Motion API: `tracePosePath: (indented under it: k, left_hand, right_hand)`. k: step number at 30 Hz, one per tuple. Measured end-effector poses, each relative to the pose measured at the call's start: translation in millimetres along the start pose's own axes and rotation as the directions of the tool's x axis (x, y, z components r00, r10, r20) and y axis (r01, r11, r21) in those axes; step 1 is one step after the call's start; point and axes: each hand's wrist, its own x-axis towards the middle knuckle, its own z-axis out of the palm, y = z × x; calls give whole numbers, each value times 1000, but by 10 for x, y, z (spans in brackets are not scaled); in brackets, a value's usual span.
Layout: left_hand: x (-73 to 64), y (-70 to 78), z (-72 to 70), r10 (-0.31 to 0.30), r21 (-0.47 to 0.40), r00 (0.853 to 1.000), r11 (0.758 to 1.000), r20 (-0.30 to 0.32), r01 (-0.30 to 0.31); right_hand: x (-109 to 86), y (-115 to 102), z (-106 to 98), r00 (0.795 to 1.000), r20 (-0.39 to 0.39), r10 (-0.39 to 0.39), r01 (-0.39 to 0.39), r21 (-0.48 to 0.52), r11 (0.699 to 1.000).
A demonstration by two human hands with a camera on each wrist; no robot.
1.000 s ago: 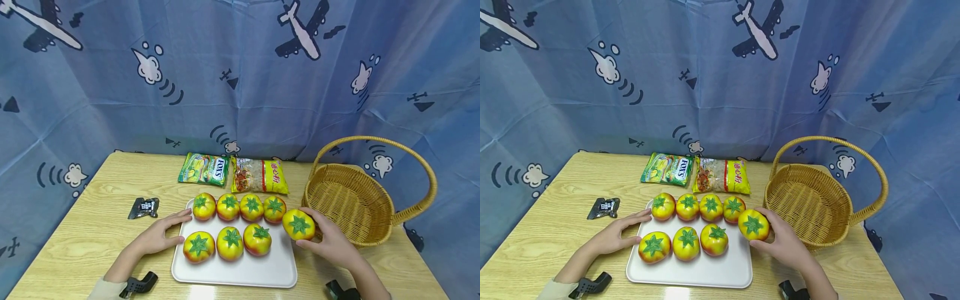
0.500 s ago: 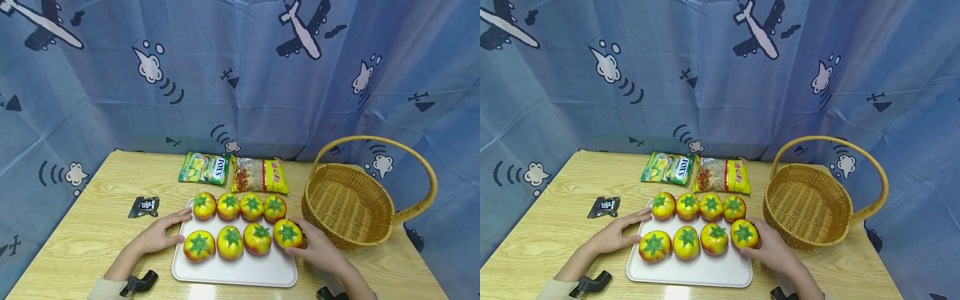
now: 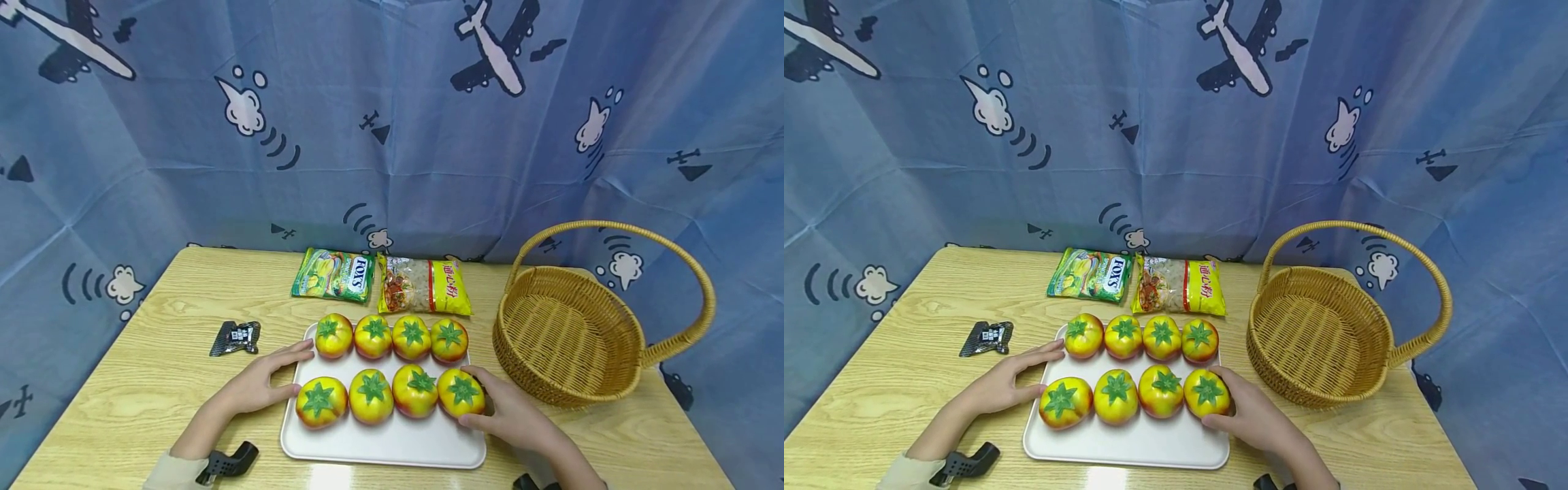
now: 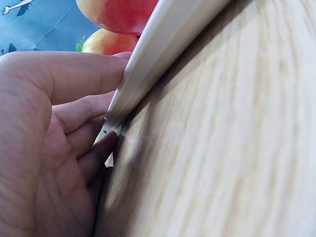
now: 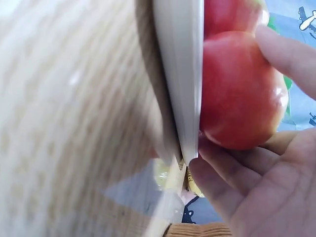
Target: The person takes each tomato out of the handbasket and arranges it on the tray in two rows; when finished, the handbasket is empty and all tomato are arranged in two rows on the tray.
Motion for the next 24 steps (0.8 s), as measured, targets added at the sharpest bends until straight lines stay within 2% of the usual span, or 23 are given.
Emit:
tracePosePath:
  k: [15,24]
  left_hand:
    - [-8,18,-5,-4,-9,1000,1000,7,4]
    - [-24,15,5,-11,-20,1000,1000,7,11]
  right_hand:
    - [-79,-4,-3,999,-16,39,-38,23,999]
    - [-182,-45,-178,992,-124,-3,5,10,1000]
